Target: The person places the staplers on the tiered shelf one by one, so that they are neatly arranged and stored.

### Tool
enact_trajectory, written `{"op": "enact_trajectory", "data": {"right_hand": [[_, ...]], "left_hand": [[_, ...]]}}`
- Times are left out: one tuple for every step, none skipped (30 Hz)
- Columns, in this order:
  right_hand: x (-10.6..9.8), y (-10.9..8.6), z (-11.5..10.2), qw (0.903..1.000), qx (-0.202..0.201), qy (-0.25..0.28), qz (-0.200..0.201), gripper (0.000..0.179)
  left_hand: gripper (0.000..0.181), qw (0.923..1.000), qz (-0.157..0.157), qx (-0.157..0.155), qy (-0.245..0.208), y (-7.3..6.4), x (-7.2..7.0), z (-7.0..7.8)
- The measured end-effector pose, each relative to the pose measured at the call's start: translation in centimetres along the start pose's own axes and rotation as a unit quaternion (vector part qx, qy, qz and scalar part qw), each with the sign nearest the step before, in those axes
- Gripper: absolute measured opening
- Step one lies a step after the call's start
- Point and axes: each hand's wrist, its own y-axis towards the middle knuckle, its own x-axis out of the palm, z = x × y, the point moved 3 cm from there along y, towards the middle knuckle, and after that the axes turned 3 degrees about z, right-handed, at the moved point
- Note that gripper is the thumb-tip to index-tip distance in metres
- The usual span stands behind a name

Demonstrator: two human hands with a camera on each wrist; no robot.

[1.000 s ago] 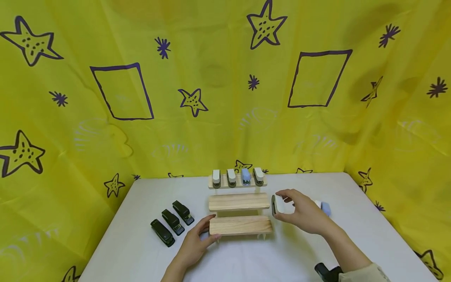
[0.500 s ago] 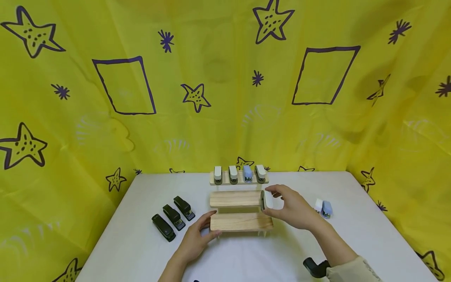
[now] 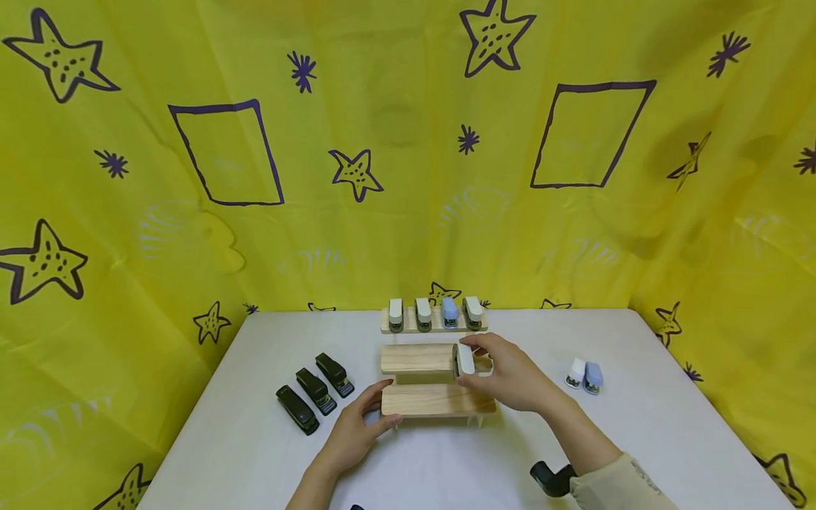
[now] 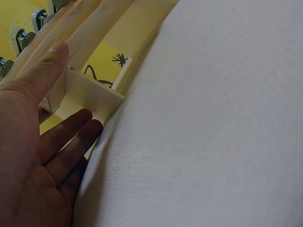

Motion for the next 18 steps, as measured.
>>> {"op": "enact_trajectory", "data": {"right_hand": [[0.1,0.1,0.0,1.0,-0.001,0.002,-0.002,0.066],[0.3,0.1,-0.1,1.0,-0.001,0.004,-0.002,0.066],[0.4,0.2,-0.1,1.0,-0.003,0.006,-0.002,0.066],[0.5,0.2,-0.2,1.0,-0.003,0.008,0.0,0.066],[0.7,0.2,-0.2,0.9999,-0.005,0.01,0.0,0.066],[0.8,0.2,-0.3,0.9999,-0.007,0.011,0.001,0.066],[0.9,0.3,-0.4,0.9999,-0.009,0.01,0.001,0.066],[1.0,0.4,-0.5,0.9999,-0.009,0.011,0.003,0.066],[1.1,0.4,-0.6,0.9999,-0.009,0.011,0.005,0.066],[1.3,0.5,-0.7,0.9998,-0.01,0.013,0.007,0.065],[1.4,0.6,-0.9,0.9998,-0.011,0.015,0.008,0.065],[1.5,0.8,-1.1,0.9998,-0.012,0.016,0.009,0.064],[1.7,0.9,-1.3,0.9997,-0.015,0.016,0.01,0.064],[1.9,1.0,-1.5,0.9996,-0.019,0.018,0.01,0.064],[2.0,1.1,-1.7,0.9996,-0.022,0.017,0.009,0.063],[2.2,1.2,-1.9,0.9995,-0.024,0.017,0.009,0.063],[2.3,1.3,-2.1,0.9995,-0.026,0.014,0.008,0.063],[2.5,1.3,-2.2,0.9995,-0.026,0.013,0.007,0.063]], "left_hand": [[0.068,1.0,0.0,-0.001,-0.002,0.0,0.0,0.0],[0.068,1.0,0.0,-0.001,-0.002,0.0,0.0,0.0],[0.069,1.0,0.0,-0.002,-0.004,0.0,0.0,0.0],[0.069,1.0,-0.001,-0.003,-0.005,0.0,0.0,0.0],[0.069,1.0,-0.002,-0.002,-0.006,0.0,0.0,0.1],[0.069,1.0,-0.002,-0.002,-0.006,0.0,0.0,0.1],[0.069,1.0,-0.002,-0.002,-0.006,0.0,0.1,0.1],[0.069,1.0,-0.002,-0.001,-0.005,0.0,0.1,0.2],[0.069,1.0,-0.003,-0.001,-0.004,0.1,0.1,0.2],[0.07,1.0,-0.003,-0.001,-0.004,0.1,0.1,0.2],[0.07,1.0,-0.003,-0.002,-0.003,0.1,0.0,0.2],[0.07,1.0,-0.003,-0.003,-0.003,0.1,0.0,0.2],[0.07,1.0,-0.003,-0.005,-0.004,0.1,0.0,0.2],[0.07,1.0,-0.002,-0.007,-0.005,0.1,0.0,0.2],[0.069,0.9999,-0.003,-0.008,-0.007,0.1,-0.1,0.2],[0.069,0.9999,-0.003,-0.01,-0.008,0.1,-0.1,0.2],[0.069,0.9999,-0.004,-0.01,-0.009,0.1,-0.1,0.1],[0.069,0.9999,-0.005,-0.009,-0.01,0.1,0.0,0.1]]}}
